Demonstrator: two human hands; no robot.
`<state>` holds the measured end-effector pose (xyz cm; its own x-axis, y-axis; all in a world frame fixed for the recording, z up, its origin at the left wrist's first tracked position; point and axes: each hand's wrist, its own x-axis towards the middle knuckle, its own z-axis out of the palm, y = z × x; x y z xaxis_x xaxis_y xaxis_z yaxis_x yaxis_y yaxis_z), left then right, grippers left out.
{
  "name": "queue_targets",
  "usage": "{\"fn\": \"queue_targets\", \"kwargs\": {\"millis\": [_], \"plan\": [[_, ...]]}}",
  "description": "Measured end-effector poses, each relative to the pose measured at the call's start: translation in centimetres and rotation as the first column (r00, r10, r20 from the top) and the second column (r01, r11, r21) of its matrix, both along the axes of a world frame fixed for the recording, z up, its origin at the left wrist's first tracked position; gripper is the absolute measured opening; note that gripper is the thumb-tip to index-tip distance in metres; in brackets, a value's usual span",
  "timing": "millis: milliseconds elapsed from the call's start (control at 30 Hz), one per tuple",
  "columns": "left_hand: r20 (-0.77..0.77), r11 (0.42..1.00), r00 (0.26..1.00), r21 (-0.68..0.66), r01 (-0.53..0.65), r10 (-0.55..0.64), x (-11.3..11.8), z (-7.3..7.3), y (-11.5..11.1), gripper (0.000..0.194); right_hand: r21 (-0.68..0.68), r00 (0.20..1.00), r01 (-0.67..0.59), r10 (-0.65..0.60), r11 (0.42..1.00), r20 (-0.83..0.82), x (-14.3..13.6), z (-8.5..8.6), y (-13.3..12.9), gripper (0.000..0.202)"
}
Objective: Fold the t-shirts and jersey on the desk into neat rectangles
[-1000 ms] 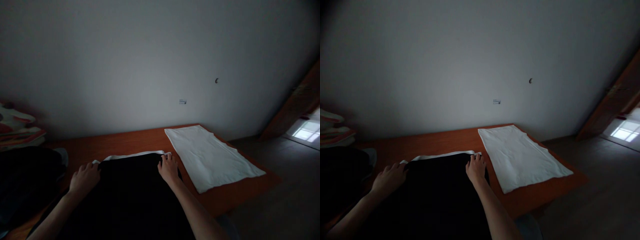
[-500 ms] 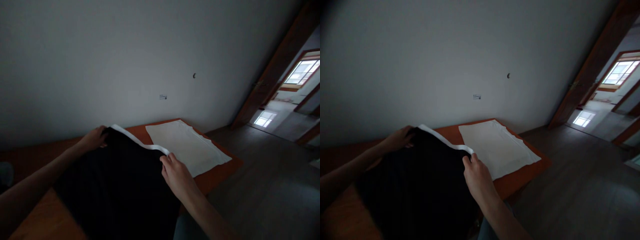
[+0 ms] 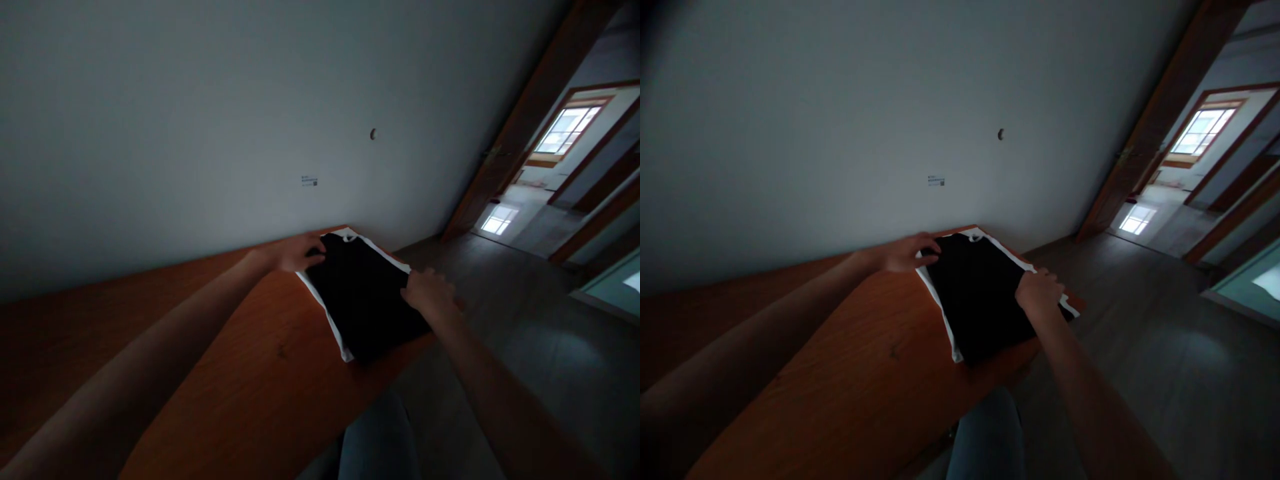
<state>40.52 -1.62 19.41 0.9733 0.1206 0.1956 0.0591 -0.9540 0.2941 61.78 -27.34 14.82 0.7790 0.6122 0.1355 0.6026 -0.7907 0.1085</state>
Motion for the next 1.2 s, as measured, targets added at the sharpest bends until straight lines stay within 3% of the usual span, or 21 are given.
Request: {"fn": "queue_targets", "kwargs": {"millis": [100,200,267,333,433,533,667,800,933,1067,1200], "plan": [[-0.067,1.0,0.998,-0.02,0.003,-0.005,-6.0,-6.0,-2.9,0.029,-0.044,0.991,-0.111,0.107,0.993,-0.079,-2.0,-3.1,1.7,0.041],[-0.019,0.99,0.99,-0.036,-0.138,0.138,-12.4,-11.2,-4.7,0.031,0.06,0.943,-0.293,0.298,0.954,-0.148,-5.4,-5.2,4.5,0.044],[0.046,0.963,0.962,-0.029,-0.27,0.271,-16.5,-13.4,-5.2,0.031,0.138,0.894,-0.396,0.415,0.908,-0.168,-7.9,-6.6,6.1,0.052],[0.12,0.938,0.93,-0.045,-0.345,0.348,-20.2,-14.7,-5.3,0.031,0.162,0.845,-0.476,0.501,0.864,-0.188,-10.2,-8.0,7.1,0.062],[0.206,0.903,0.879,-0.064,-0.426,0.429,-24.5,-15.4,-5.0,0.031,0.129,0.803,-0.535,0.55,0.835,-0.229,-12.4,-9.3,7.7,0.074],[0.25,0.879,0.844,-0.079,-0.47,0.474,-26.7,-15.7,-4.8,0.028,0.151,0.785,-0.546,0.566,0.824,-0.252,-12.3,-8.9,8.5,0.07],[0.246,0.884,0.85,-0.075,-0.462,0.466,-27.0,-15.9,-5.0,0.026,0.189,0.837,-0.479,0.511,0.857,-0.196,-11.1,-8.1,10.9,0.06],[0.214,0.892,0.866,-0.086,-0.444,0.452,-26.6,-15.8,-5.2,0.025,0.074,0.854,-0.46,0.464,0.885,-0.236,-11.9,-10.0,12.9,0.069],[0.203,0.89,0.867,-0.111,-0.442,0.455,-26.6,-15.8,-5.2,0.024,0.043,0.824,-0.503,0.494,0.863,-0.277,-14.2,-11.6,12.1,0.077],[0.207,0.888,0.863,-0.114,-0.446,0.461,-26.6,-15.6,-5.3,0.024,0.095,0.793,-0.534,0.536,0.84,-0.289,-14.7,-10.3,10.8,0.071],[0.181,0.883,0.865,-0.126,-0.452,0.468,-26.4,-15.2,-5.4,0.025,0.187,0.833,-0.425,0.464,0.886,-0.303,-10.5,-7.5,12.5,0.052]]}}
